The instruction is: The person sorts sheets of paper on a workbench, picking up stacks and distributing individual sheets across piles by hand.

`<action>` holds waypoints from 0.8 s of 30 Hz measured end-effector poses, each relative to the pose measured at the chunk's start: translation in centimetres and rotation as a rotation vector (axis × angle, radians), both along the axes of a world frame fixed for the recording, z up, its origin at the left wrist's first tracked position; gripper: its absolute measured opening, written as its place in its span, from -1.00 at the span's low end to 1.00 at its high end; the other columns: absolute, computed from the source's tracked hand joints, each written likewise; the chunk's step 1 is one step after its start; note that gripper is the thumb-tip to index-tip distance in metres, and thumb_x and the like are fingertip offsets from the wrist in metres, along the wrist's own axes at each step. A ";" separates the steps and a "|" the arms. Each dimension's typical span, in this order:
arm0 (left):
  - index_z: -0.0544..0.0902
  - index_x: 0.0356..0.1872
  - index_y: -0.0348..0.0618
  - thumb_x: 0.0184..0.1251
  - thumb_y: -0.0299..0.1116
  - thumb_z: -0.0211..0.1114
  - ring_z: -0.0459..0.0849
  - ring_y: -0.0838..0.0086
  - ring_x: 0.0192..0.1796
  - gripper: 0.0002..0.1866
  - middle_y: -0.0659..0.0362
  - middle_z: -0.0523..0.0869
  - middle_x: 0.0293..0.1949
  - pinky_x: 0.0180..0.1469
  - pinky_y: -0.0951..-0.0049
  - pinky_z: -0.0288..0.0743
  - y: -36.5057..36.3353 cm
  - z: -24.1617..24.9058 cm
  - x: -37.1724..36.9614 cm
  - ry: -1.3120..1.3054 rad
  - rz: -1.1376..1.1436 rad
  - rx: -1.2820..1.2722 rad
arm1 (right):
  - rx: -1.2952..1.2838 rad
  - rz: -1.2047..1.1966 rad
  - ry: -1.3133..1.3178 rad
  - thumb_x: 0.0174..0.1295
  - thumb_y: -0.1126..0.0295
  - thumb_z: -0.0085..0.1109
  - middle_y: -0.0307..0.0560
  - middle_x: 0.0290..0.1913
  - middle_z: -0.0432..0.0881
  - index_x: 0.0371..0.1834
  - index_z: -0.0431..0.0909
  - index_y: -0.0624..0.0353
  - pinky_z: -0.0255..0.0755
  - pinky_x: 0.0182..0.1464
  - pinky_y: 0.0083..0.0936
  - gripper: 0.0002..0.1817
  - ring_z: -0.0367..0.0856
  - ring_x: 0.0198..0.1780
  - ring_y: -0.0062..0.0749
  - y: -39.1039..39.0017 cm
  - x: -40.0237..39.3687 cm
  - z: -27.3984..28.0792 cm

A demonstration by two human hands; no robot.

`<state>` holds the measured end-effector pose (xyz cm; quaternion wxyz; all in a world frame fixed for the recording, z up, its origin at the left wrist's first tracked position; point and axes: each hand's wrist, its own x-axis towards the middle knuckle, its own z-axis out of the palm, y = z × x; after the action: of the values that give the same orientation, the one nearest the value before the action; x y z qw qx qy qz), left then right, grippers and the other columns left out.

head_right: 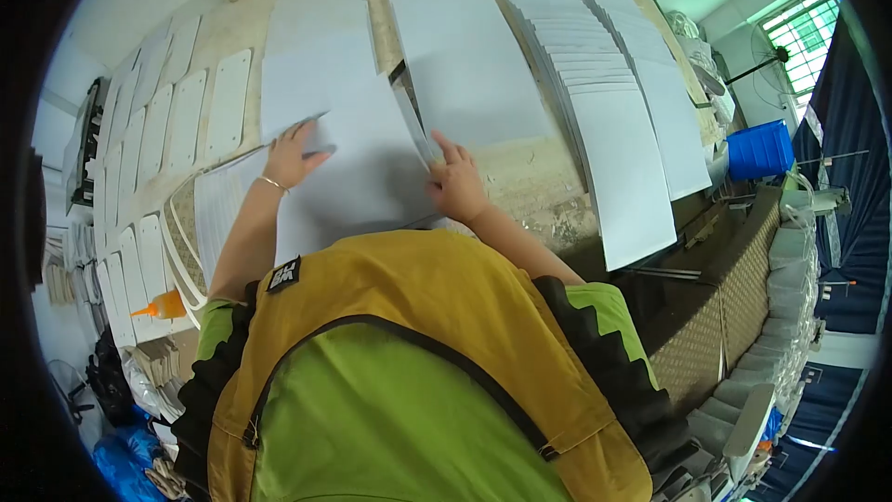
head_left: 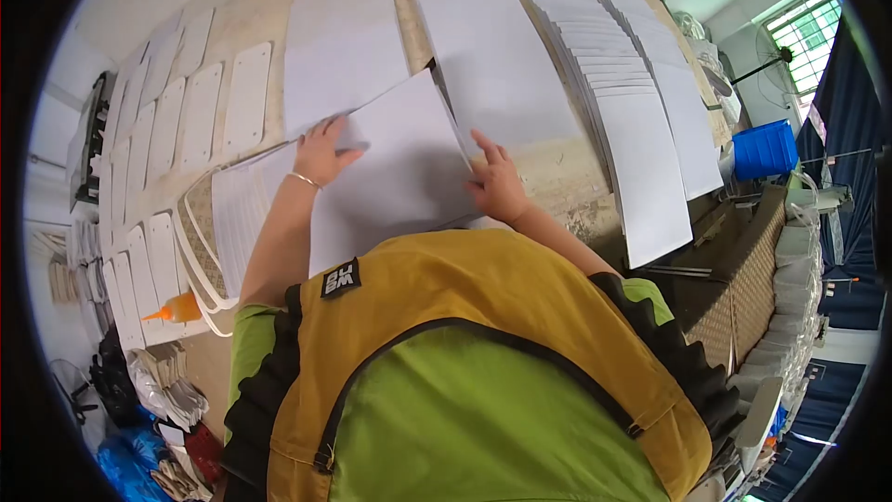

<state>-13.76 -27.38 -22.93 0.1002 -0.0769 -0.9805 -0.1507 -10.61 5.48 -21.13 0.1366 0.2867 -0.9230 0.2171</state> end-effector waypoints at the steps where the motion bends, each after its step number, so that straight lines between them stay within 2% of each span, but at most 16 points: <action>1: 0.39 0.13 -0.21 -0.02 -0.07 0.40 0.45 0.02 0.07 -0.30 -0.08 0.50 0.05 0.13 0.21 0.31 0.2 0.1 0.2 0.050 0.011 -0.046 | -0.008 0.004 0.005 -0.05 0.51 0.22 0.07 0.10 0.46 -0.15 0.57 0.16 0.38 0.05 -0.39 -0.68 0.51 0.00 -0.12 0.0 -0.4 0.3; 2: 0.39 0.13 -0.21 -0.02 -0.07 0.40 0.45 0.02 0.07 -0.30 -0.08 0.50 0.05 0.13 0.21 0.31 0.1 0.4 0.0 0.051 0.015 -0.055 | -0.209 0.123 -0.311 -0.04 0.50 0.22 0.04 0.09 0.49 -0.13 0.58 0.17 0.37 0.07 -0.40 -0.68 0.52 0.00 -0.18 0.3 -0.5 0.7; 4: 0.47 -0.01 -0.21 -0.04 -0.08 0.41 0.51 0.07 -0.04 -0.40 -0.03 0.56 -0.08 0.01 0.23 0.37 -0.2 1.6 0.1 0.188 -0.023 0.068 | -0.610 0.359 -0.955 -0.01 0.48 0.22 -0.03 0.08 0.53 -0.09 0.60 0.20 0.35 0.09 -0.42 -0.66 0.53 0.00 -0.30 1.3 -0.3 1.1; 5: 0.50 -0.08 -0.22 -0.04 -0.08 0.42 0.54 0.09 -0.09 -0.44 -0.01 0.59 -0.14 -0.05 0.23 0.40 -0.3 2.2 0.4 0.252 -0.041 0.130 | -0.618 0.361 -0.963 -0.01 0.48 0.22 -0.03 0.08 0.53 -0.09 0.60 0.20 0.35 0.09 -0.42 -0.66 0.53 0.00 -0.30 1.8 -0.5 1.0; 6: 0.50 -0.08 -0.22 -0.04 -0.08 0.42 0.54 0.09 -0.09 -0.44 -0.01 0.59 -0.14 -0.05 0.23 0.40 -0.5 2.9 1.0 0.241 -0.041 0.123 | -0.661 0.405 -1.109 0.03 0.46 0.21 -0.07 0.04 0.55 -0.08 0.59 0.22 0.33 0.10 -0.45 -0.67 0.52 0.00 -0.36 2.3 -0.6 0.7; 8: 0.54 -0.30 -0.23 -0.09 -0.11 0.46 0.55 0.20 -0.40 -0.55 0.04 0.58 -0.43 -0.35 0.34 0.42 -0.9 5.2 3.1 0.189 0.043 0.231 | -0.747 0.495 -1.399 0.09 0.42 0.20 -0.15 -0.03 0.60 -0.04 0.57 0.26 0.31 0.10 -0.51 -0.67 0.49 0.00 -0.48 3.3 -0.9 0.2; 10: 0.52 -0.45 -0.23 -0.14 -0.15 0.50 0.43 0.28 -0.62 -0.59 0.10 0.51 -0.62 -0.56 0.42 0.32 -0.1 9.6 5.5 0.269 0.007 0.183 | -0.759 0.585 -1.472 0.11 0.41 0.19 -0.18 -0.05 0.60 -0.04 0.56 0.26 0.31 0.09 -0.52 -0.67 0.49 -0.02 -0.50 4.3 -2.4 0.2; 12: 0.51 -0.48 -0.23 -0.15 -0.16 0.52 0.35 0.35 -0.68 -0.59 0.14 0.46 -0.67 -0.61 0.47 0.26 1.3 14.6 7.2 0.369 -0.133 0.179 | -0.751 0.759 -1.604 0.16 0.38 0.17 -0.25 -0.09 0.61 -0.04 0.56 0.27 0.32 0.06 -0.55 -0.68 0.48 -0.05 -0.54 4.9 -3.9 0.5; 13: 0.51 -0.48 -0.23 -0.15 -0.16 0.52 0.35 0.35 -0.68 -0.59 0.14 0.46 -0.67 -0.61 0.47 0.26 1.9 16.7 7.7 0.359 -0.129 0.176 | -0.755 0.761 -1.615 0.16 0.38 0.17 -0.25 -0.09 0.61 -0.04 0.56 0.27 0.32 0.06 -0.55 -0.68 0.48 -0.05 -0.54 4.6 -4.1 0.8; 15: 0.52 -0.48 -0.22 -0.11 -0.16 0.49 0.44 0.26 -0.65 -0.62 0.09 0.52 -0.65 -0.58 0.41 0.32 2.6 19.4 8.3 0.324 -0.005 0.002 | -0.697 0.639 -1.495 0.16 0.32 0.17 -0.29 -0.20 0.62 -0.12 0.58 0.29 0.36 -0.05 -0.54 -0.70 0.50 -0.16 -0.55 2.8 -4.8 1.7; 17: 0.54 -0.47 -0.22 -0.07 -0.14 0.46 0.50 0.19 -0.60 -0.63 0.05 0.56 -0.62 -0.55 0.36 0.35 2.3 19.1 6.7 0.272 0.091 -0.084 | -0.667 0.589 -1.431 0.16 0.29 0.18 -0.31 -0.26 0.63 -0.17 0.58 0.30 0.38 -0.10 -0.54 -0.70 0.51 -0.21 -0.55 0.7 -5.5 0.9; 18: 0.56 -0.46 -0.22 -0.03 -0.11 0.43 0.55 0.13 -0.55 -0.63 0.01 0.59 -0.59 -0.52 0.31 0.38 1.8 18.7 5.4 0.218 0.181 -0.162 | -0.534 0.417 -1.436 0.15 0.24 0.18 -0.27 -0.34 0.62 -0.26 0.57 0.30 0.39 -0.18 -0.49 -0.70 0.52 -0.27 -0.51 -0.4 -5.7 -0.7; 19: 0.57 -0.44 -0.19 0.01 0.00 0.36 0.58 0.13 -0.51 -0.60 0.01 0.61 -0.58 -0.50 0.28 0.42 0.8 17.1 3.7 0.168 0.227 -0.203 | -0.400 0.245 -1.430 0.14 0.18 0.18 -0.22 -0.41 0.62 -0.35 0.56 0.31 0.39 -0.26 -0.44 -0.67 0.52 -0.34 -0.47 -1.3 -5.8 -1.7; 20: 0.59 -0.42 -0.16 0.05 0.10 0.28 0.62 0.13 -0.47 -0.55 0.00 0.62 -0.57 -0.48 0.25 0.45 -0.5 14.6 1.8 0.119 0.270 -0.243 | -0.403 0.246 -1.431 0.14 0.18 0.18 -0.22 -0.41 0.62 -0.35 0.56 0.31 0.39 -0.26 -0.44 -0.67 0.52 -0.34 -0.47 -2.0 -5.6 -2.0; 23: 0.60 -0.38 -0.18 0.09 0.20 0.18 0.63 0.10 -0.41 -0.46 -0.01 0.66 -0.49 -0.41 0.23 0.49 -3.0 7.6 -1.9 -0.047 0.289 -0.256 | -0.368 -0.007 -1.003 0.11 0.14 0.17 -0.03 -0.52 0.58 -0.47 0.51 0.29 0.38 -0.32 -0.29 -0.65 0.55 -0.41 -0.23 -2.9 -4.3 -2.5; 24: 0.59 -0.38 -0.20 0.13 0.20 0.15 0.62 0.07 -0.40 -0.45 -0.03 0.65 -0.49 -0.39 0.21 0.48 -3.1 5.7 -2.6 -0.137 0.289 -0.256 | -0.377 -0.022 -1.007 0.11 0.14 0.17 -0.03 -0.52 0.58 -0.47 0.51 0.29 0.38 -0.32 -0.29 -0.65 0.55 -0.41 -0.23 -2.9 -4.0 -2.8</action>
<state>-16.32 -30.52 -17.21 0.0433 0.0627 -0.9970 -0.0139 -14.60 2.57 -23.94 -0.2715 0.1079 -0.8224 0.4881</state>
